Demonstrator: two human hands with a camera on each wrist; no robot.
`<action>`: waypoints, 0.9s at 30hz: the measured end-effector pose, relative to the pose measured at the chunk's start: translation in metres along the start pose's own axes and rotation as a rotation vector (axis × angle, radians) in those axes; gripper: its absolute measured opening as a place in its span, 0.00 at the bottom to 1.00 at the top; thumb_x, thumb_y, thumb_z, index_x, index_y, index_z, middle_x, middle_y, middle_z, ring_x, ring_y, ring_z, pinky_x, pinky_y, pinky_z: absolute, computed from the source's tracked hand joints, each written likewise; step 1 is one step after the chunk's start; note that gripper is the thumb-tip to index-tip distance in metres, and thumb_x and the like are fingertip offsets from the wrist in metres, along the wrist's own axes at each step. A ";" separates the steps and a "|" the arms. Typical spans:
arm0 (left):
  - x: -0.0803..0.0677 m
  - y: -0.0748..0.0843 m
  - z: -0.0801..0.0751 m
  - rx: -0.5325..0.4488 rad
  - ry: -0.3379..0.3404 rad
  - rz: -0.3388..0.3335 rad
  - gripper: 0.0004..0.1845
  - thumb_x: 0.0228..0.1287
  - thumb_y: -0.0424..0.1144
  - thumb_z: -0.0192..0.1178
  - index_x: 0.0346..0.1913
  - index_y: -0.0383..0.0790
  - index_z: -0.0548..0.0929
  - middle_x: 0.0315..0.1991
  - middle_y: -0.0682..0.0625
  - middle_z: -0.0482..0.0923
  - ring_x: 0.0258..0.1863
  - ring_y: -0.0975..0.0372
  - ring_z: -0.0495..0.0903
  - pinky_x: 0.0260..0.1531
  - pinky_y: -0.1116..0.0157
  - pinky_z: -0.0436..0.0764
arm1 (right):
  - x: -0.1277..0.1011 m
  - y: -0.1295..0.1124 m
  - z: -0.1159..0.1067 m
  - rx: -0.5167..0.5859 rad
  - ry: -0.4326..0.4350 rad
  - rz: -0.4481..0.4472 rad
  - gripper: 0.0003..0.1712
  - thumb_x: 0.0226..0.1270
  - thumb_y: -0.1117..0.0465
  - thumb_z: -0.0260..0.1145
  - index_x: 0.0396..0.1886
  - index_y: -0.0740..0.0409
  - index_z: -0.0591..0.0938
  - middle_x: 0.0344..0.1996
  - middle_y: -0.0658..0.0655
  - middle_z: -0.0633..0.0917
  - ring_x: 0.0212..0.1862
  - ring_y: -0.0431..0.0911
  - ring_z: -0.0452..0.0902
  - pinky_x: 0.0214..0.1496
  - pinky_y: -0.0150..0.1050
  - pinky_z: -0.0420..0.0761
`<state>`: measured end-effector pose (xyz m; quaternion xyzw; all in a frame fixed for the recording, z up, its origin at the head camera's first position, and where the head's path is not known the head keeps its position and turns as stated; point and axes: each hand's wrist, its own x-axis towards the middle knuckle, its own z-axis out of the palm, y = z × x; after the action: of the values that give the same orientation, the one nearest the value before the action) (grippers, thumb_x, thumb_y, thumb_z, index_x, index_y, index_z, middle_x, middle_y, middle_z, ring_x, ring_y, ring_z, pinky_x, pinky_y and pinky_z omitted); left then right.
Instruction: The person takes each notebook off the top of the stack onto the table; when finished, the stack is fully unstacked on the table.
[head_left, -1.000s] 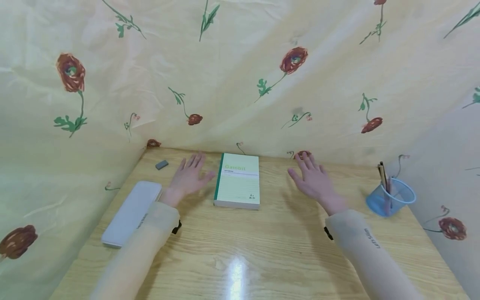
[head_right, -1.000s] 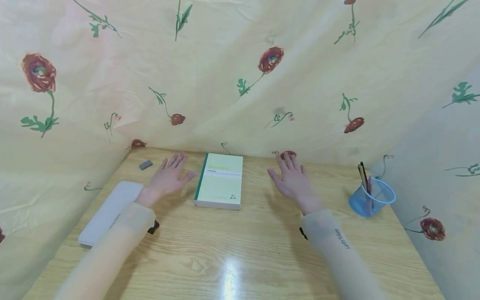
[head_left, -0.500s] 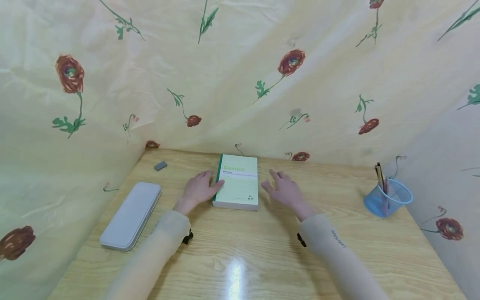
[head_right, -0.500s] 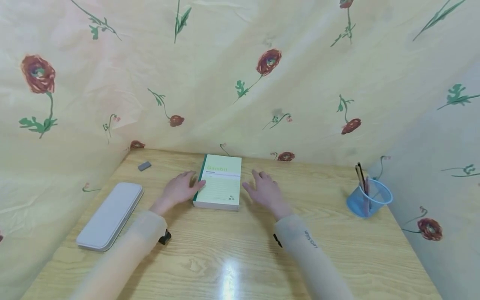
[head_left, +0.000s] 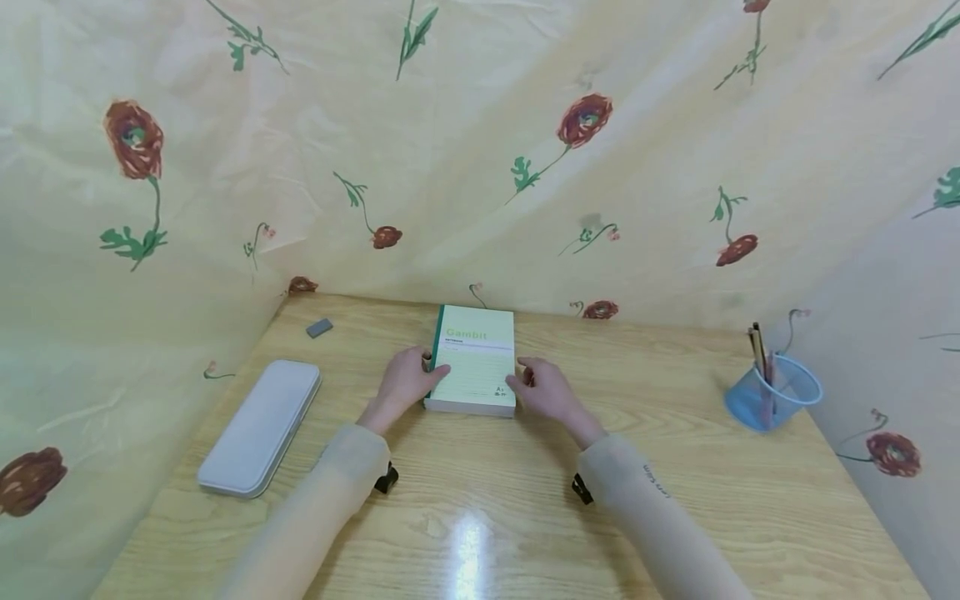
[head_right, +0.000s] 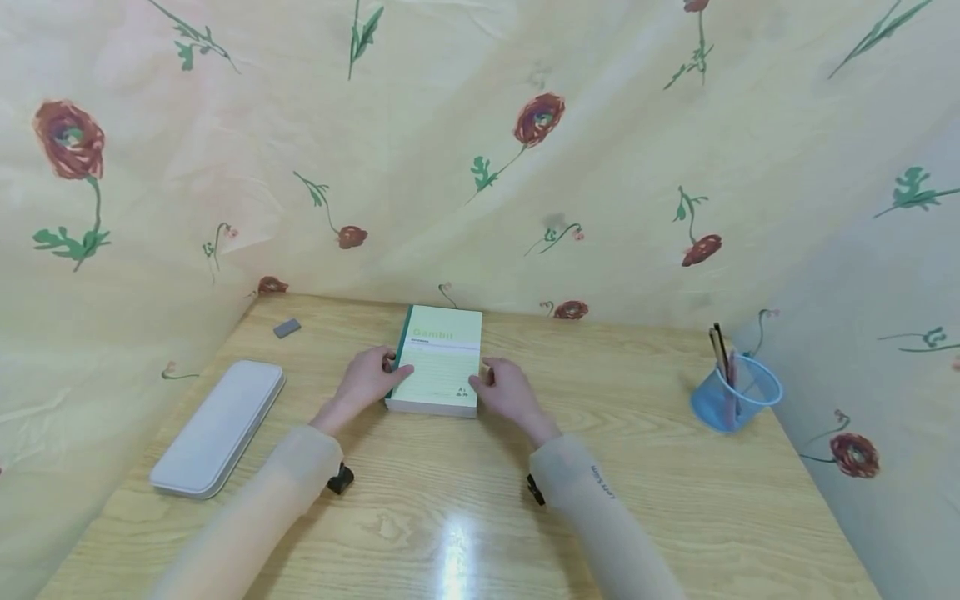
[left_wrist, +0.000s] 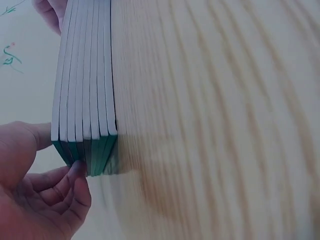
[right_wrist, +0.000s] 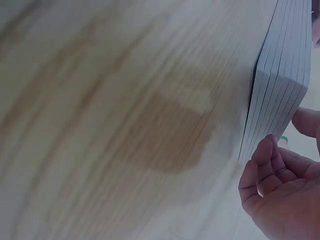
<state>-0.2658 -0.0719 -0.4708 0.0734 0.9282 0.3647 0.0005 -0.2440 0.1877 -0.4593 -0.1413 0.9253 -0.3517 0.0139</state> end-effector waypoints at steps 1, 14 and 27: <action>0.000 0.001 0.000 -0.009 0.003 0.002 0.24 0.66 0.46 0.66 0.54 0.29 0.81 0.34 0.45 0.81 0.32 0.57 0.78 0.36 0.59 0.78 | 0.000 -0.001 0.000 0.003 0.003 -0.005 0.29 0.71 0.61 0.65 0.63 0.78 0.72 0.24 0.54 0.77 0.26 0.44 0.69 0.29 0.37 0.71; -0.002 0.005 -0.002 -0.072 -0.002 -0.027 0.18 0.67 0.42 0.66 0.49 0.30 0.82 0.34 0.46 0.80 0.31 0.57 0.75 0.30 0.64 0.74 | 0.001 -0.001 0.006 -0.006 0.000 0.012 0.26 0.73 0.62 0.63 0.63 0.75 0.73 0.33 0.57 0.83 0.35 0.47 0.77 0.35 0.38 0.78; -0.005 0.004 -0.008 -0.082 -0.016 -0.076 0.22 0.69 0.42 0.64 0.56 0.27 0.79 0.42 0.39 0.82 0.41 0.52 0.80 0.42 0.57 0.80 | -0.002 -0.006 0.006 -0.001 -0.019 0.026 0.29 0.73 0.61 0.63 0.65 0.75 0.71 0.31 0.57 0.82 0.32 0.45 0.76 0.29 0.36 0.76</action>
<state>-0.2606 -0.0747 -0.4623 0.0410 0.9146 0.4016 0.0246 -0.2403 0.1803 -0.4600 -0.1326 0.9270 -0.3497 0.0273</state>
